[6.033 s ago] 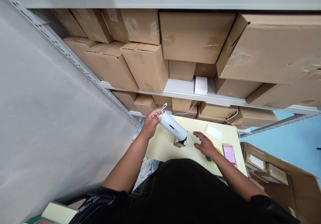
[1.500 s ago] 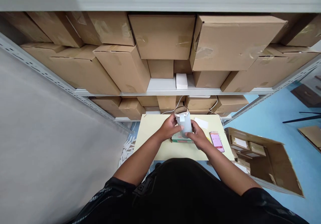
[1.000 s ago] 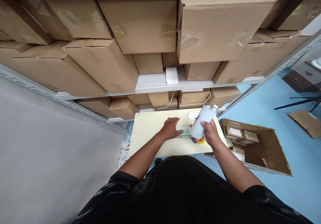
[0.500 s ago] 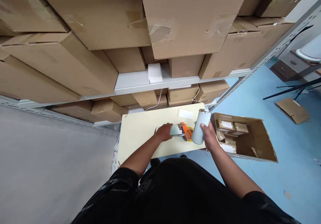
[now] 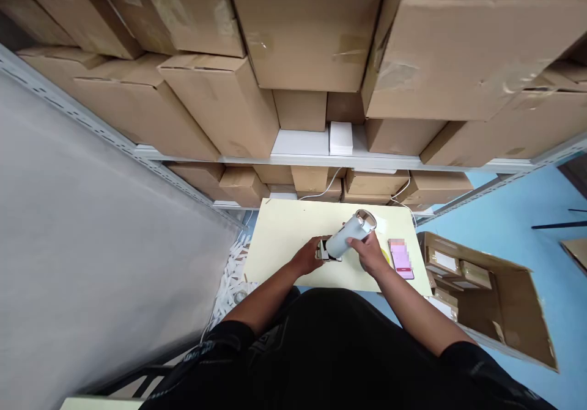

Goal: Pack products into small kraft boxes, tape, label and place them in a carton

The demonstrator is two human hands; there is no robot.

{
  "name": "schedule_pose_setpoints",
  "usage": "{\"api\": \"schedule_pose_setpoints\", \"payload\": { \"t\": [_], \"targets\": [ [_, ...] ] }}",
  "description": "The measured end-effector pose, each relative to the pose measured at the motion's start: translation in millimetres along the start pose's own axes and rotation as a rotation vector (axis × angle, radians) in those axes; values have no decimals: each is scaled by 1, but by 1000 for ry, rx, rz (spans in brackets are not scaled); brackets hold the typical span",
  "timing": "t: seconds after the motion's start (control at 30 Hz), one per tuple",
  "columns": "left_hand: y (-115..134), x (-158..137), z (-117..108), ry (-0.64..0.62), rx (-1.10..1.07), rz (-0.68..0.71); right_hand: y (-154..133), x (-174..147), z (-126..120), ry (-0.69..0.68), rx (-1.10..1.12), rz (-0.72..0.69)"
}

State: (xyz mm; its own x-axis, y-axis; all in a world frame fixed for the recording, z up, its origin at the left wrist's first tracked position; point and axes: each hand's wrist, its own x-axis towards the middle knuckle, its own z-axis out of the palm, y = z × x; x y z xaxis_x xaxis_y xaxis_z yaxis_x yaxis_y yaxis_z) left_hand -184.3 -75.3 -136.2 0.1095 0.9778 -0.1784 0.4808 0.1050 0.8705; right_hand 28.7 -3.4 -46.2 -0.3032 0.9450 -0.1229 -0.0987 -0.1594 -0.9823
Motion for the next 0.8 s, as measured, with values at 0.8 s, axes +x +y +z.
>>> {"api": "schedule_pose_setpoints", "payload": {
  "t": [0.8],
  "targets": [
    [-34, 14, 12, -16, -58, 35, 42, 10, -11, -299, -787, -202]
  ]
}}
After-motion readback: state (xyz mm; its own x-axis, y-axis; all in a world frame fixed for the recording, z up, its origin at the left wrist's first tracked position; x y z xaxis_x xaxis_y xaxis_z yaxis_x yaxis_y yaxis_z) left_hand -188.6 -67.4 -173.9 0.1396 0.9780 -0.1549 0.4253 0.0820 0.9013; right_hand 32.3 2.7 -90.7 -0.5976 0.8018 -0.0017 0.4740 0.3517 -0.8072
